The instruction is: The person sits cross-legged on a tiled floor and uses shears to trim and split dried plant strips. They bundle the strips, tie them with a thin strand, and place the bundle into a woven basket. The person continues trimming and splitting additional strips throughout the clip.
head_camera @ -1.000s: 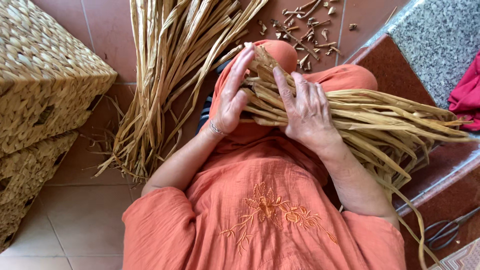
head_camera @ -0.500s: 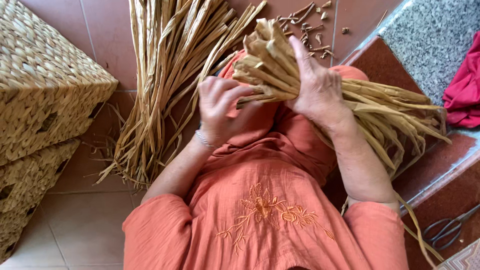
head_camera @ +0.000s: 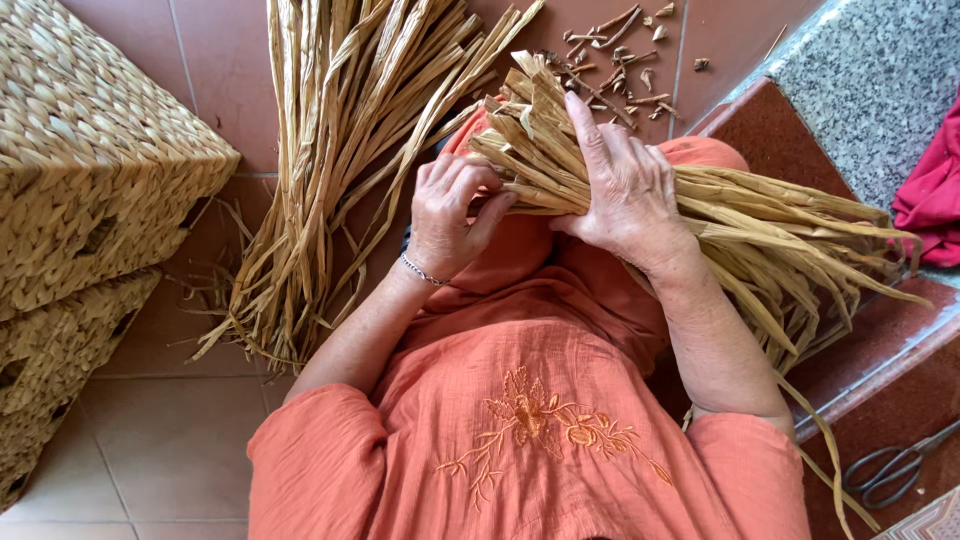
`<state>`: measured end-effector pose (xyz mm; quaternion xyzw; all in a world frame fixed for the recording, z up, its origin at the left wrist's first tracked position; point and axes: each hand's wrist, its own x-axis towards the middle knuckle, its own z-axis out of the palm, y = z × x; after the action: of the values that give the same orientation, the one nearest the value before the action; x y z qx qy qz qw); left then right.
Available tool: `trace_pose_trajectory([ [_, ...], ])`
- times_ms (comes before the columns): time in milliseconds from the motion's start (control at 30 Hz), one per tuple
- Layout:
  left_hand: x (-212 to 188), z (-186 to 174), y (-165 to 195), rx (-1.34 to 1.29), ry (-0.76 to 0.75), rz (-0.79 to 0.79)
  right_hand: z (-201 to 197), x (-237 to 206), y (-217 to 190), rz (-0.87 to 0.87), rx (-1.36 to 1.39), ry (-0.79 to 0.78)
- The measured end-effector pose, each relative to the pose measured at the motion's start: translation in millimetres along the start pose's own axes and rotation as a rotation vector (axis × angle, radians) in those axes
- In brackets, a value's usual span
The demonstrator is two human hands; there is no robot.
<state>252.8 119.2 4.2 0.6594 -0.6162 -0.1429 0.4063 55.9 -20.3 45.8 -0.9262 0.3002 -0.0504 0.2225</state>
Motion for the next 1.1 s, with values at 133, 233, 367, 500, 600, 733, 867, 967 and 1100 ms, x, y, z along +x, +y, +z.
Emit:
trace_pose_trajectory([
  [133, -1.6, 4.7, 1.0, 0.019, 0.011, 0.054, 3.3, 0.6, -0.4, 0.014, -0.017, 0.001],
  [233, 1.7, 9.7, -4.8, -0.048, 0.017, 0.015, 5.2, -2.0, 2.6, -0.010, -0.010, 0.016],
  [367, 4.0, 17.0, -9.6, -0.161, -0.015, -0.152, 11.1, -6.8, 7.5, -0.036, -0.027, 0.021],
  [500, 3.1, 15.9, -12.9, -0.277, 0.025, -0.159, 31.0, -4.7, 8.9, -0.026, -0.168, 0.056],
  [600, -10.2, 5.8, -13.7, -0.106, 0.189, 0.039, 39.1, -2.4, 15.5, 0.012, -0.160, 0.076],
  [733, -42.5, -10.1, -12.2, -0.332, 0.110, -0.212, 22.3, 5.4, 30.2, 0.017, -0.039, 0.129],
  [867, -43.6, 12.9, -3.1, -0.953, -0.328, -0.490, -25.0, 7.0, 36.5, 0.019, 0.170, 0.218],
  [967, -13.8, 44.8, 1.7, -0.943, -0.464, -0.406, -48.7, 7.1, 23.8, 0.026, 0.185, 0.256],
  [1100, 31.6, 73.6, -4.3, -1.143, -0.514, -0.470, -36.9, 4.4, -11.4, 0.030, -0.028, 0.419],
])
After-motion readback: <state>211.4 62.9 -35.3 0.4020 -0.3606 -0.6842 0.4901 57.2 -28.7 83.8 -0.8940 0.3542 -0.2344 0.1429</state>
